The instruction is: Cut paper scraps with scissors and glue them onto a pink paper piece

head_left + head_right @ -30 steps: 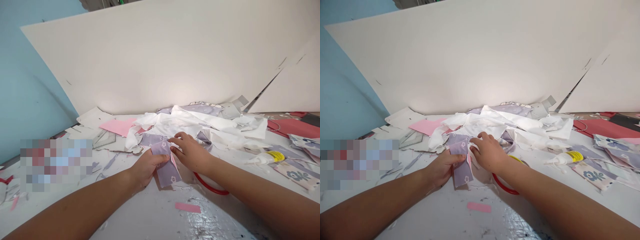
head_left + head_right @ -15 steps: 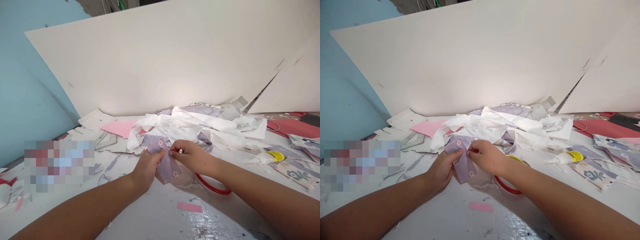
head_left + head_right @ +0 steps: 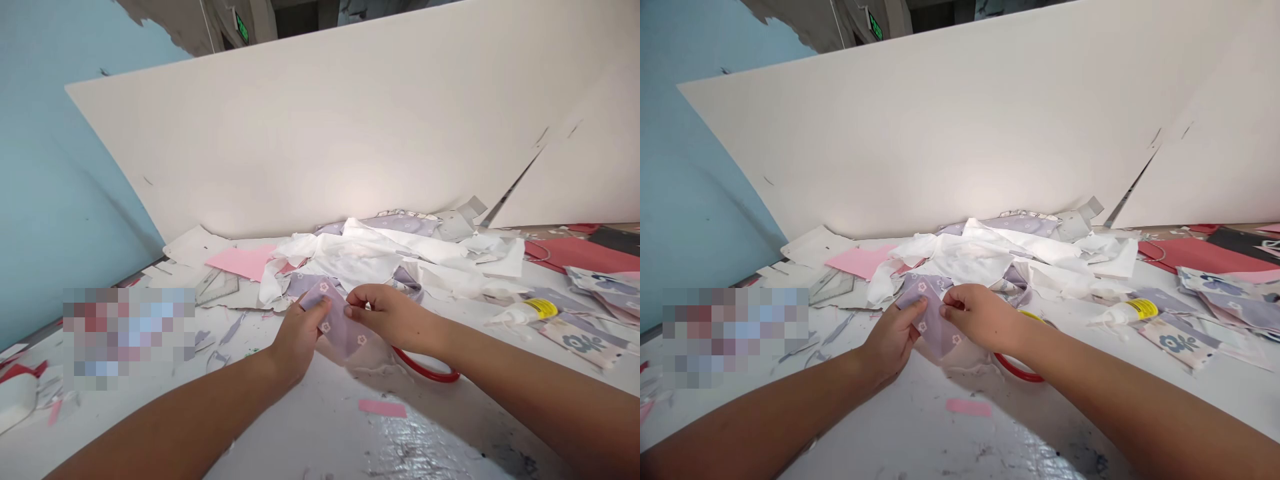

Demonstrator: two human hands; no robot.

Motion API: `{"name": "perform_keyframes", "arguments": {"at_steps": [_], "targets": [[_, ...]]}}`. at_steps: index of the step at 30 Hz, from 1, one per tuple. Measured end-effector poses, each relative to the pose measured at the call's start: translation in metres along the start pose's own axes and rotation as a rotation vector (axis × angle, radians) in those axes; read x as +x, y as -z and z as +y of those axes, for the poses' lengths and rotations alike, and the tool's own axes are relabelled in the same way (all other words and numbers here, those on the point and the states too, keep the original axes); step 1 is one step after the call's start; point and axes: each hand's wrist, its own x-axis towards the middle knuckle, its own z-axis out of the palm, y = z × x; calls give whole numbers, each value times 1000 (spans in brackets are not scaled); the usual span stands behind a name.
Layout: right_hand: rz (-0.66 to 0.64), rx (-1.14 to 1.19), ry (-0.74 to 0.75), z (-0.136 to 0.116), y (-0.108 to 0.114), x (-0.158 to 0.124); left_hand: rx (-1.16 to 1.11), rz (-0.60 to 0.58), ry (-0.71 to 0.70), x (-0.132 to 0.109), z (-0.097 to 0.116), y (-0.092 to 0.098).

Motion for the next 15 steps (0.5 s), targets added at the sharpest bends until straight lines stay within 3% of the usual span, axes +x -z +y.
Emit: {"name": "perform_keyframes", "arguments": {"at_steps": [3, 7, 9, 11, 13, 15], "targets": [[-6, 26, -13, 5, 0, -2, 29, -25, 8, -1, -2, 2], [100, 14, 37, 15, 2, -16, 304, -14, -47, -8, 2, 0], [203, -53, 90, 22, 3, -29, 491, -42, -252, -14, 6, -2], [276, -176, 142, 31, 2, -43, 666, -162, -563, -19, 11, -3], [251, -295, 271, 39, 0, -56, 814, -332, -841, -25, 15, -4], [209, -359, 365, 46, -3, -65, 937, -502, -1033, -32, 17, -6]]}}
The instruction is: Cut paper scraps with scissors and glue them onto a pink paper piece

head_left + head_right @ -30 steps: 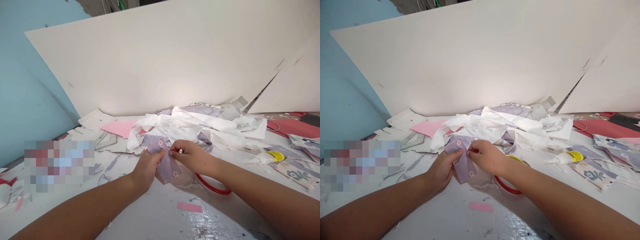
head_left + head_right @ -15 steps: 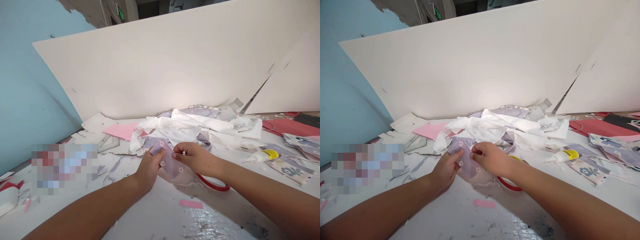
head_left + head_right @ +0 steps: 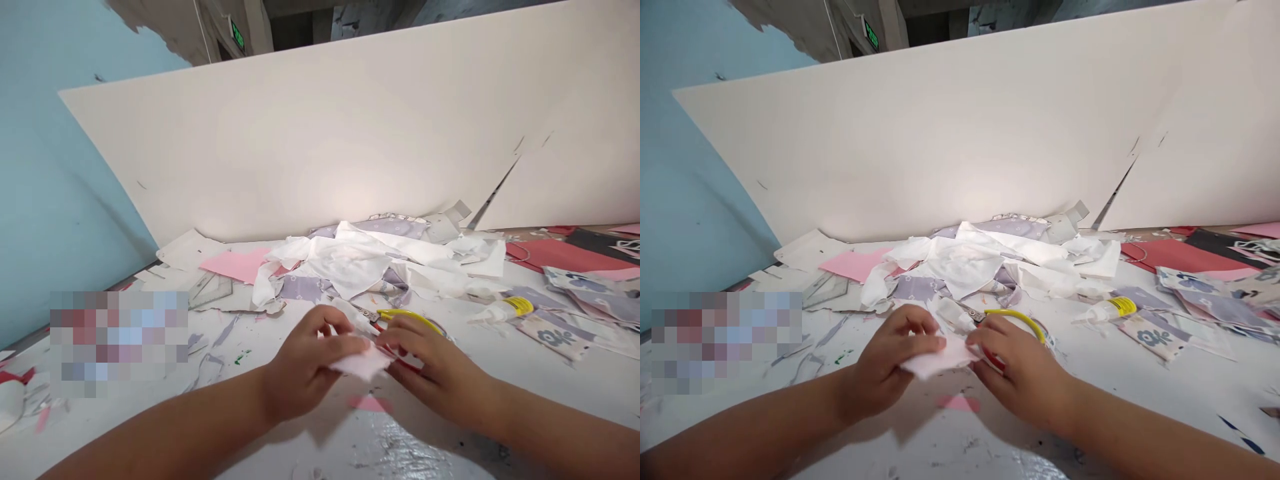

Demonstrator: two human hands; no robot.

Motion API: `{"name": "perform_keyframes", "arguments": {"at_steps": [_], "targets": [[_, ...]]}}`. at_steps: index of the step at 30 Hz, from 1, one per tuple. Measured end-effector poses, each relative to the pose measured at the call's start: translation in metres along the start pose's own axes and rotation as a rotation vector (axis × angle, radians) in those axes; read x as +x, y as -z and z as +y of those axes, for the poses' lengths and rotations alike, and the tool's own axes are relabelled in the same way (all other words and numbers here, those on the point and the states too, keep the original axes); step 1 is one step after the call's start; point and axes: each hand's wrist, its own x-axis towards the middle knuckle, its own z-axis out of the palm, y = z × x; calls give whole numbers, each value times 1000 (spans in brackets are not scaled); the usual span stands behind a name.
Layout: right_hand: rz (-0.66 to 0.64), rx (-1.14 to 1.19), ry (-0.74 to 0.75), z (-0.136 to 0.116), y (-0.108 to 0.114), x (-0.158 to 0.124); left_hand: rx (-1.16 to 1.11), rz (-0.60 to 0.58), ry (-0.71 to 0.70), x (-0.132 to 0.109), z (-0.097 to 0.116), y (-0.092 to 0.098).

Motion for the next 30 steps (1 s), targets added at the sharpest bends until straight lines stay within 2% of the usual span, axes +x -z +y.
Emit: {"name": "perform_keyframes", "arguments": {"at_steps": [2, 4, 6, 8, 11, 12, 15, 17, 21, 24, 26, 27, 30], "targets": [[41, 20, 23, 2, -3, -6, 79, -96, -157, -1, 6, -1], [141, 76, 15, 3, -6, -9, 154, -127, -250, -2, 11, -4], [229, 144, 8, 4, -9, -9, 222, -105, -277, -4, 12, -8], [250, 234, -19, 3, -11, -10, 276, -79, -196, -7, 8, -11], [181, 483, -152, -2, -15, -11, 302, -82, 39, -9, 0, -14], [142, 607, -212, -5, -16, -11, 297, -103, 74, -9, -2, -14], [58, 1006, -386, -14, -19, -11, 326, -126, -22, -7, -4, -14], [43, 1196, -478, -20, -19, -11, 408, -87, -103, -6, -4, -12], [-37, 1409, -608, -29, -20, -14, 575, -90, -163, -8, -8, -8], [-92, 1469, -628, -33, -25, -17, 567, -108, -170, -11, -10, -8], [-106, 1475, -620, -34, -27, -18, 396, -107, -66, -11, -9, -11], [-107, 1458, -633, -34, -27, -18, 250, -99, 50, -11, -7, -13], [-135, 1345, -713, -35, -25, -19, -318, -41, 554, -9, 2, -17]]}}
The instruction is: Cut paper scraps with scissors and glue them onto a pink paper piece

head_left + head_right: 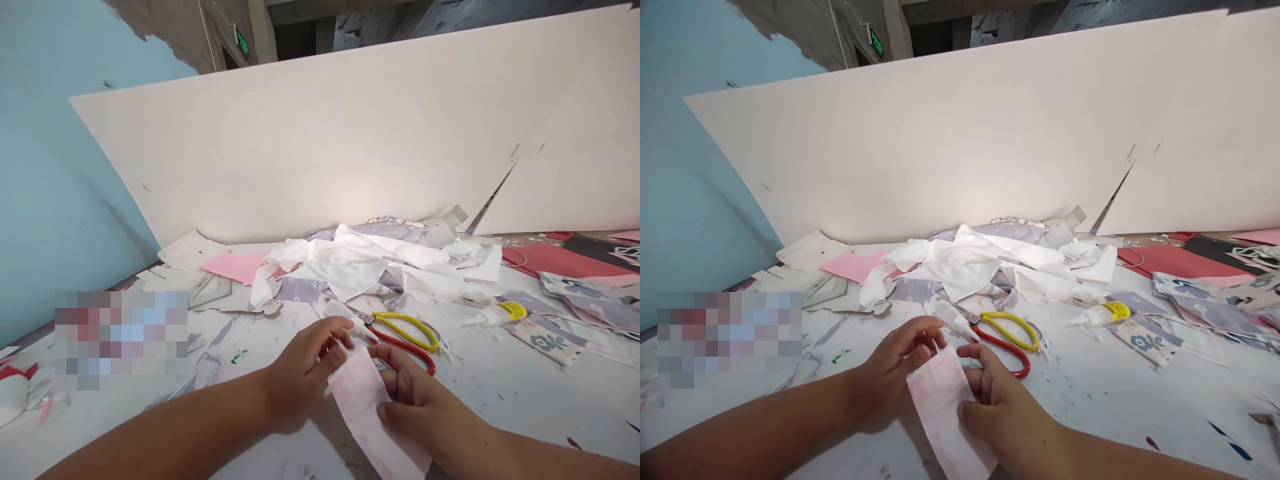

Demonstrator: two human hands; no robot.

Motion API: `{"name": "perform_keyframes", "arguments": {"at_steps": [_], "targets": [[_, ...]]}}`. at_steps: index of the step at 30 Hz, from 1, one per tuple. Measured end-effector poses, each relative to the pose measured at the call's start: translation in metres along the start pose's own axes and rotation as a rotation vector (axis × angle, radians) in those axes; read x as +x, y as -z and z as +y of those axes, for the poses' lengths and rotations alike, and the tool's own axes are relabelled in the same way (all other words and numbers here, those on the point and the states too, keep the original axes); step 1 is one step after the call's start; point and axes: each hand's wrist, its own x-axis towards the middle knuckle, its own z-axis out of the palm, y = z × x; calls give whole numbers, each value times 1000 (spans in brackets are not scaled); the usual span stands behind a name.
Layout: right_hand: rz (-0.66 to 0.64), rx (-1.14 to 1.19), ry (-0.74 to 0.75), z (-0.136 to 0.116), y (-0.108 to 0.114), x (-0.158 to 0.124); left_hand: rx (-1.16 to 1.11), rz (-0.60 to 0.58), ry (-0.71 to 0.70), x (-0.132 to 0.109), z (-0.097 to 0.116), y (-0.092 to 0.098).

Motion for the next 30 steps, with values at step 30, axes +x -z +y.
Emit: {"name": "perform_keyframes", "arguments": {"at_steps": [30], "targets": [[293, -523, 277, -10, 22, 12, 161, -473, 741, 33, 2, 60]]}}
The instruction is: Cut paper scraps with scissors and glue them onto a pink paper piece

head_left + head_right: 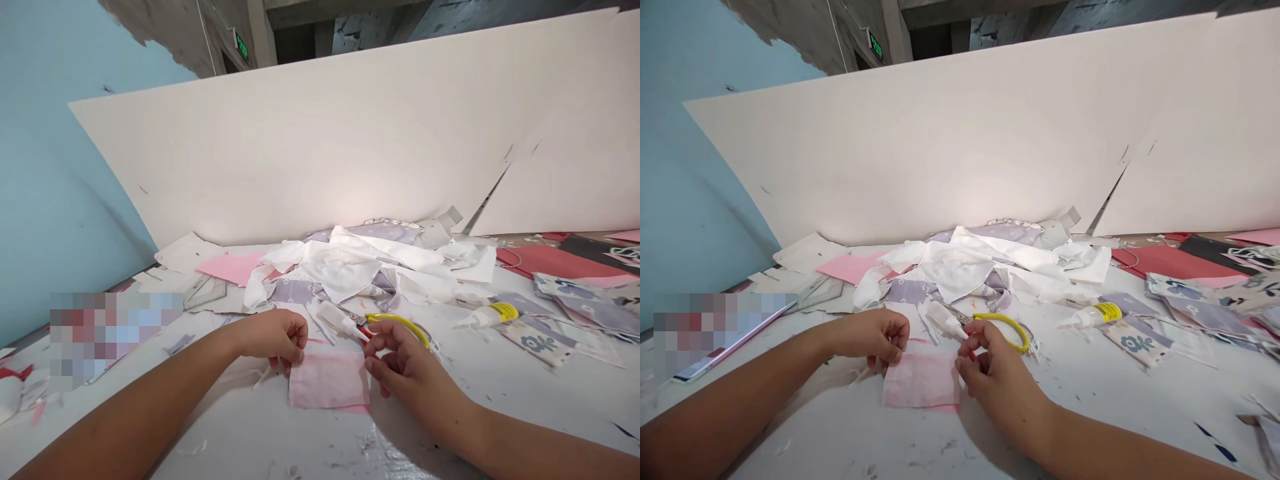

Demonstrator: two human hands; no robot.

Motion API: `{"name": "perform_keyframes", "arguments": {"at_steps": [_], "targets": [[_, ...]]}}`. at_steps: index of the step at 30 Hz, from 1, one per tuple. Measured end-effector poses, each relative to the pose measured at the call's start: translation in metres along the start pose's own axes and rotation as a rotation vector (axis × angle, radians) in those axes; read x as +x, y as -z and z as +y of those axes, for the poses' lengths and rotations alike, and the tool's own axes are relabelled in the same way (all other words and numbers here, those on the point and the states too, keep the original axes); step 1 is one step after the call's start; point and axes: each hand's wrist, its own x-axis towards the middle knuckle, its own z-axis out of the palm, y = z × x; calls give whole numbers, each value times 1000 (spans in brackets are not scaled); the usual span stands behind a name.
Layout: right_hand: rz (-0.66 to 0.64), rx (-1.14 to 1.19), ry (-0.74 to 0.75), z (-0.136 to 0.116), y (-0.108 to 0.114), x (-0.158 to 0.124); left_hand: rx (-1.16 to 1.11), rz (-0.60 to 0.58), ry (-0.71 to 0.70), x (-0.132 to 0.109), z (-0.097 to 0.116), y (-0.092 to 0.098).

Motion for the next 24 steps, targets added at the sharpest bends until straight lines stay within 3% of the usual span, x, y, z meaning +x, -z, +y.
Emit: {"name": "perform_keyframes", "arguments": {"at_steps": [3, 5, 7, 10, 17, 24], "targets": [[34, -90, 26, -2, 3, -1, 105, 92, -2, -2, -1, 4], [38, -206, 54, -1, 5, -2, 258, 261, -24, -3, -1, 10], [34, -290, 82, 0, 6, -2, 420, 502, -45, -2, -2, 20], [14, -319, 100, 3, 7, -1, 493, 698, -29, 10, -7, 39], [-39, -390, 128, 5, 5, -1, 585, 755, 13, 49, -27, 62], [-111, -469, 113, 2, 7, -1, 541, 756, 66, 59, -34, 65]]}}
